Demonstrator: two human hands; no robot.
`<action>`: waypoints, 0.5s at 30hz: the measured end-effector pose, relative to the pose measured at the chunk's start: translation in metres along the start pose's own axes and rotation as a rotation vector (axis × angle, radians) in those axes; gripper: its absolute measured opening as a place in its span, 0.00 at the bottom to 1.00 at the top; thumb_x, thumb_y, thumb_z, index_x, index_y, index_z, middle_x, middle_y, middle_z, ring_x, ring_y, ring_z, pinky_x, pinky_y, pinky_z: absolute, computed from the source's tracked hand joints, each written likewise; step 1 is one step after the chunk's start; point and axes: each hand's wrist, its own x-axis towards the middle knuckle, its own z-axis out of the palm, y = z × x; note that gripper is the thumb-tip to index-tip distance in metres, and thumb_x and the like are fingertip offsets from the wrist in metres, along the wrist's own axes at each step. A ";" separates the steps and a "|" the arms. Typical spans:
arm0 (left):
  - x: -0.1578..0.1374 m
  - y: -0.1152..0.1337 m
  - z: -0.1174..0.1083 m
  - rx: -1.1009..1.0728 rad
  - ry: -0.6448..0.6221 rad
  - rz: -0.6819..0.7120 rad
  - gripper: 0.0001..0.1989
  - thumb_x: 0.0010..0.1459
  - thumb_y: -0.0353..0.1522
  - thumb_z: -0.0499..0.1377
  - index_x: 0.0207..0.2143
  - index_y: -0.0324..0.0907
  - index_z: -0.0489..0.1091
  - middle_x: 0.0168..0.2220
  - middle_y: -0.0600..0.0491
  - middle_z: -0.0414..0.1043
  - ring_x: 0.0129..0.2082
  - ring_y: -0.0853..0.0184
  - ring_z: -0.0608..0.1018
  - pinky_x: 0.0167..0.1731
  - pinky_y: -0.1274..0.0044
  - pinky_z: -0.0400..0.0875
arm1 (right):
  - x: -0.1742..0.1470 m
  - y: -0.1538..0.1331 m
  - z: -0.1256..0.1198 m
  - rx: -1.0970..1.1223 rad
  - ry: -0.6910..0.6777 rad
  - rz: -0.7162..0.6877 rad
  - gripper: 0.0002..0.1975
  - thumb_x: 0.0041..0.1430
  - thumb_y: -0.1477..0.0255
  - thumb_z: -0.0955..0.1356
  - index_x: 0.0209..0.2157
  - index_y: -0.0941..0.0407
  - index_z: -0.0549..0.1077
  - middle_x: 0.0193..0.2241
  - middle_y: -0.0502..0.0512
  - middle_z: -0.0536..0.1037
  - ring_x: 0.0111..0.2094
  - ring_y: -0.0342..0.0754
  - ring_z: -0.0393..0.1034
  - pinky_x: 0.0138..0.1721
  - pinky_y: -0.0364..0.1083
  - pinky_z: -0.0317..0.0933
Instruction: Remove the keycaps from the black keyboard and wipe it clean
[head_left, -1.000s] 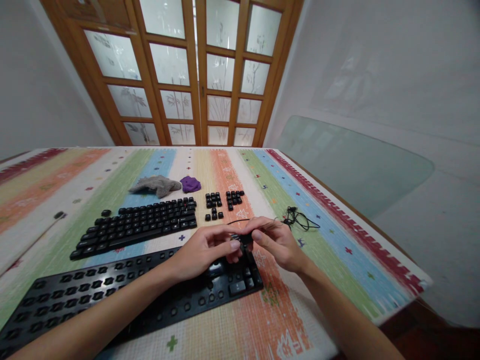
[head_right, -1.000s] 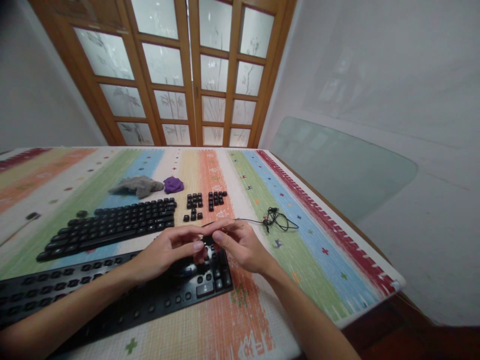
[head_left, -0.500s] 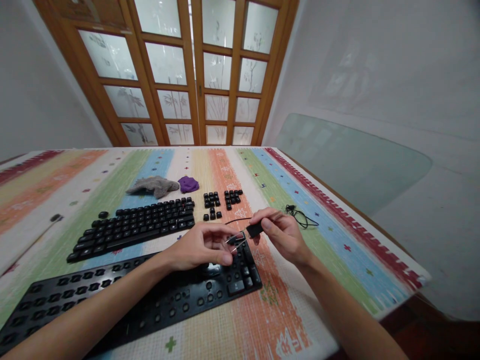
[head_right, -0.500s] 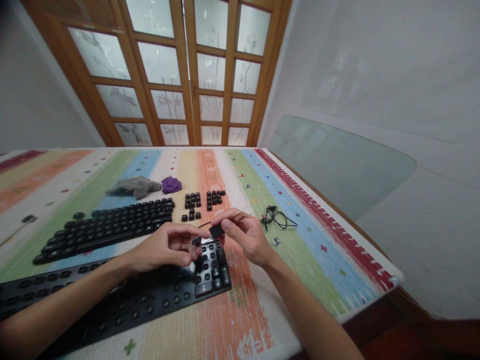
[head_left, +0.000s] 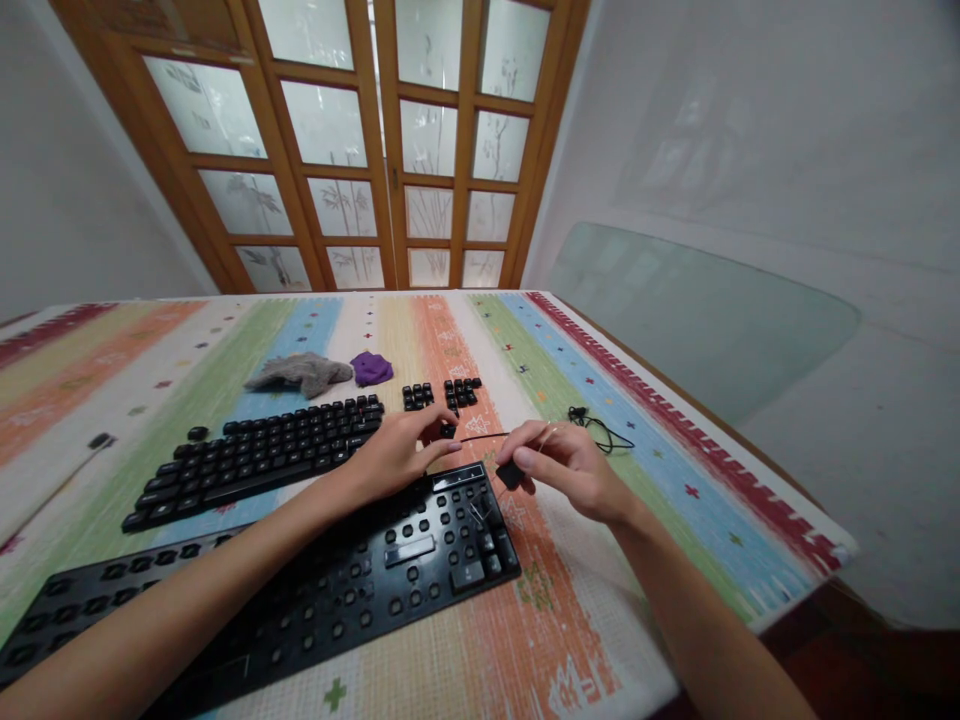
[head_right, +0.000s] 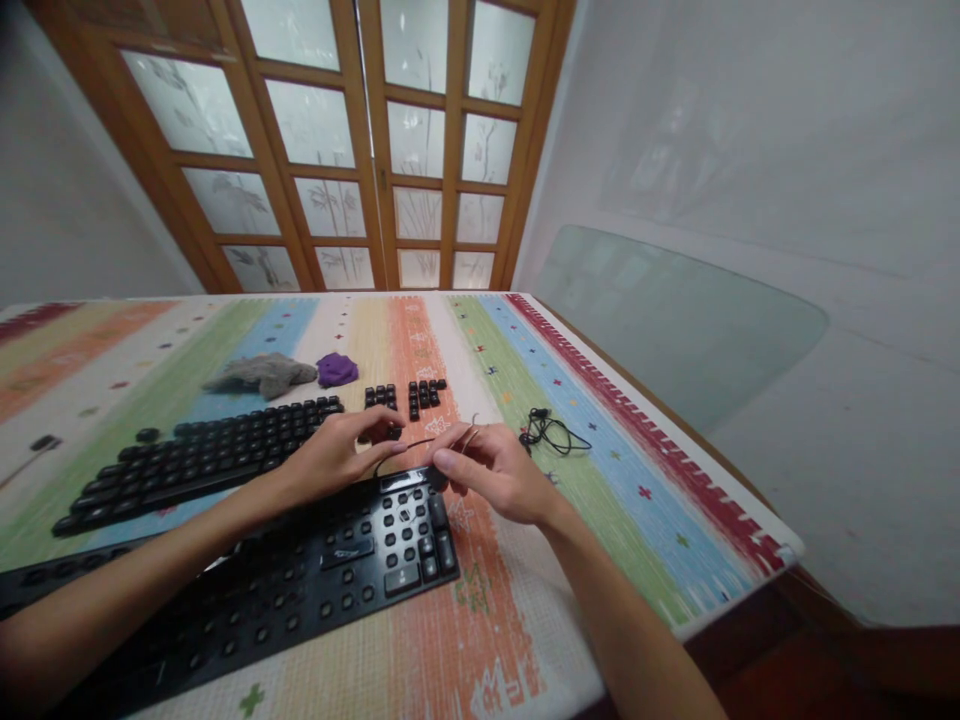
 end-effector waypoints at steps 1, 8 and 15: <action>0.005 -0.002 0.002 0.039 0.005 0.009 0.11 0.61 0.36 0.60 0.42 0.39 0.72 0.34 0.50 0.77 0.32 0.65 0.76 0.35 0.75 0.68 | 0.000 0.000 0.000 -0.013 -0.012 0.013 0.11 0.65 0.66 0.67 0.35 0.60 0.76 0.26 0.51 0.74 0.24 0.39 0.68 0.25 0.39 0.64; 0.039 -0.022 0.019 0.174 0.072 0.138 0.05 0.58 0.31 0.62 0.37 0.40 0.74 0.37 0.49 0.71 0.37 0.64 0.74 0.40 0.71 0.69 | 0.000 -0.004 0.000 -0.092 -0.044 -0.016 0.11 0.65 0.66 0.66 0.35 0.60 0.76 0.26 0.51 0.75 0.24 0.39 0.67 0.24 0.39 0.62; 0.058 -0.033 0.030 0.182 0.042 0.161 0.07 0.57 0.29 0.61 0.39 0.39 0.74 0.39 0.48 0.70 0.39 0.63 0.73 0.42 0.70 0.69 | 0.000 -0.009 0.002 -0.103 -0.052 -0.050 0.11 0.66 0.67 0.65 0.34 0.59 0.76 0.26 0.51 0.74 0.24 0.38 0.66 0.24 0.40 0.60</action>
